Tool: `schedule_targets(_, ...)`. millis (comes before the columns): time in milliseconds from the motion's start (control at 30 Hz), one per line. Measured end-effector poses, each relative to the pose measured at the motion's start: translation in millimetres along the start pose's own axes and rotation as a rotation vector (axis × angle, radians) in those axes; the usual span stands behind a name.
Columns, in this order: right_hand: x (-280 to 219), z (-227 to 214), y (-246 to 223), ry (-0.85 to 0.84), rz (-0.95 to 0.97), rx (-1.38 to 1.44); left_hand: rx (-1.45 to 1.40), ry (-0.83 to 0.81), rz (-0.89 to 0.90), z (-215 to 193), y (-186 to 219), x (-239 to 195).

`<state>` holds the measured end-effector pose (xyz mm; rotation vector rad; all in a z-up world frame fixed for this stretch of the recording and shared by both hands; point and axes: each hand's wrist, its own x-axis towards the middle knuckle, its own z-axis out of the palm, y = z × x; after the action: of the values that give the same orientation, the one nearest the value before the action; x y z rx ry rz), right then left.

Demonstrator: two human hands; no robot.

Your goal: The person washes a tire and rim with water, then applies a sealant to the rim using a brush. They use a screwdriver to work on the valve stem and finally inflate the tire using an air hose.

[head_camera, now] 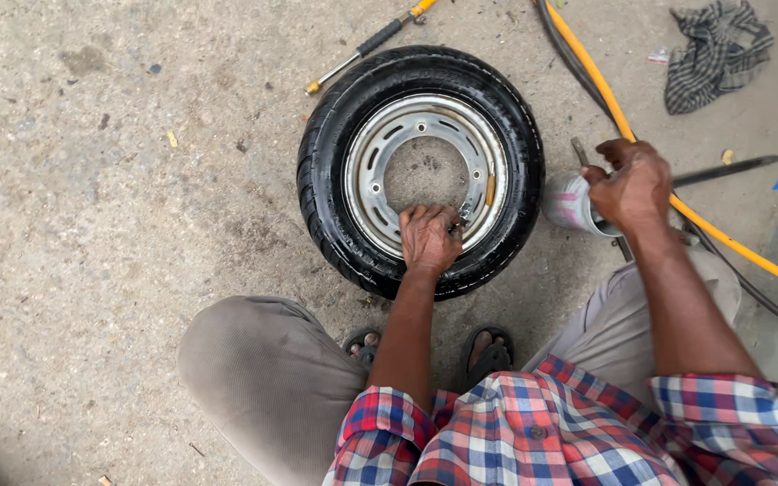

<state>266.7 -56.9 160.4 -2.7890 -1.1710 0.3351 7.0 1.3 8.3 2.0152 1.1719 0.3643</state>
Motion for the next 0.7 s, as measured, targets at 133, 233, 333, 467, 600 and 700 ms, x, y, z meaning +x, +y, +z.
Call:
schedule_targets(133,-2,-66,71,-0.276,0.127,-0.387,0.004,-0.079,-0.051,-2,4,-1)
schedule_targets(233,-1,-54,115,-0.447,0.188,-0.426,0.014,-0.073,-0.051,-1,2,4)
schedule_targets(333,-19,-41,144,-0.346,0.261,-0.315,0.012,-0.147,-0.078,-1,5,3)
schedule_targets(467,-31,-33,144,-0.016,0.192,-0.073,0.049,-0.24,-0.148,-5,9,5)
schedule_targets(600,-13,-14,137,0.044,0.389,0.143,0.093,-0.294,-0.167,3,15,11)
schedule_targets(700,-11,8,144,0.163,0.276,0.157,0.123,-0.291,-0.154,3,6,12)
